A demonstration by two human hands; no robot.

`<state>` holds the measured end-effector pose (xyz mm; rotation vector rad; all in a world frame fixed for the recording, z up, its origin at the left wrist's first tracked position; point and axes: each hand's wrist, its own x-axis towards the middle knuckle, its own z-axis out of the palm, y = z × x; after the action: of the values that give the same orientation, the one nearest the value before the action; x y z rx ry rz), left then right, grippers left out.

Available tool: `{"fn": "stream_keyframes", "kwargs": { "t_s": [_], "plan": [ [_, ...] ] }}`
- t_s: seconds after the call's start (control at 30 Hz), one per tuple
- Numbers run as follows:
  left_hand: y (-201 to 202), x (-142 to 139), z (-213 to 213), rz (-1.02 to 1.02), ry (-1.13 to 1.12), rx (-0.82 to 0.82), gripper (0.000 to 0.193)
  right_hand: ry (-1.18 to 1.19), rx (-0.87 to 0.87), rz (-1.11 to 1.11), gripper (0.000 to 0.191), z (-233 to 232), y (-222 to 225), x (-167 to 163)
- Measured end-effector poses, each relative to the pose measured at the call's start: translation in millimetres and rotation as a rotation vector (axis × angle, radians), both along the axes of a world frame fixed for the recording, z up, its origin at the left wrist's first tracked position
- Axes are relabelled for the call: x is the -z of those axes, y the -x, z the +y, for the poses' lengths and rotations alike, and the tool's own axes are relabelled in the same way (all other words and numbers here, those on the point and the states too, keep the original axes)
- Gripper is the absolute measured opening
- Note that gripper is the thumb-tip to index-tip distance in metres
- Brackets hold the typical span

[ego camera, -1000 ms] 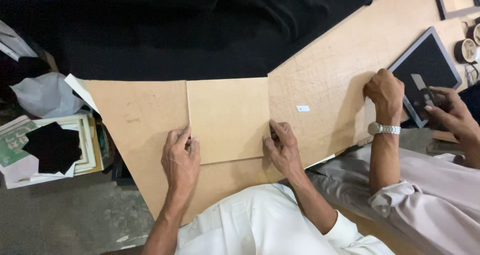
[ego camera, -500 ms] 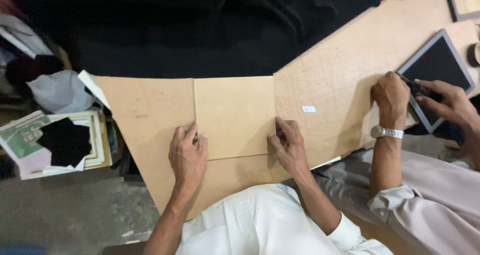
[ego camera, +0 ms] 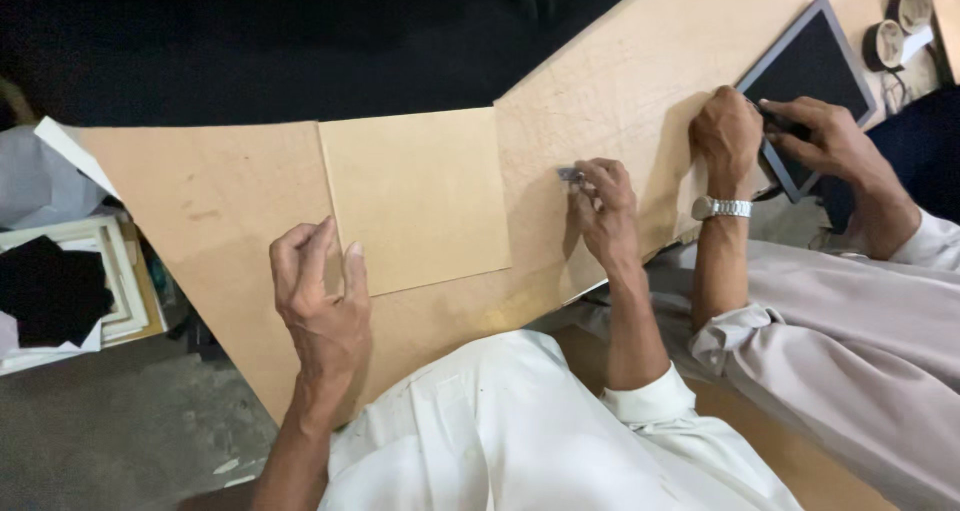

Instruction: The person places a rectangular cardboard template on a black fabric sheet, then uses a utility knife to cut the fabric along the template edges. The person repeats this process multiple times, producing several identical fabric pieces.

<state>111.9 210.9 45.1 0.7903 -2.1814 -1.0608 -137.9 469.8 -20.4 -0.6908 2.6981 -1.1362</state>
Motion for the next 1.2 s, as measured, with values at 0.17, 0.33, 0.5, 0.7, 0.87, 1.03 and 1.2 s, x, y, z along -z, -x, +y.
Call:
{"fn": "stream_keyframes", "kwargs": {
  "t_s": [0.17, 0.33, 0.5, 0.7, 0.87, 1.03, 1.2],
  "plan": [
    [11, -10, 7, -0.131, 0.204, 0.213, 0.041, -0.107, -0.122, 0.235, 0.026, -7, 9, 3],
    [35, 4, -1, -0.196, 0.326, 0.316, 0.054, -0.128, -0.261, 0.287, 0.017, -10, 22, 5],
    [69, 8, -4, -0.492, 0.408, 0.386, 0.094, -0.171, -0.305, 0.338, 0.017, -15, 19, 0],
    [83, 7, 3, -0.819, 0.403, 0.42, 0.113, -0.13, -0.271, 0.143, 0.022, -13, 21, -3],
    [86, 7, 0, -0.806, 0.417, 0.395, 0.112, -0.279, -0.297, 0.357, 0.02, -11, 15, -1],
    [87, 6, -7, -0.848, 0.364, 0.364, 0.125, -0.272, -0.177, 0.222, 0.023, -27, -5, -24],
    [89, 13, -11, -0.897, 0.354, 0.355, 0.132, 0.249, -0.364, -0.069, 0.016, -112, 0, -49]
  ]
}}
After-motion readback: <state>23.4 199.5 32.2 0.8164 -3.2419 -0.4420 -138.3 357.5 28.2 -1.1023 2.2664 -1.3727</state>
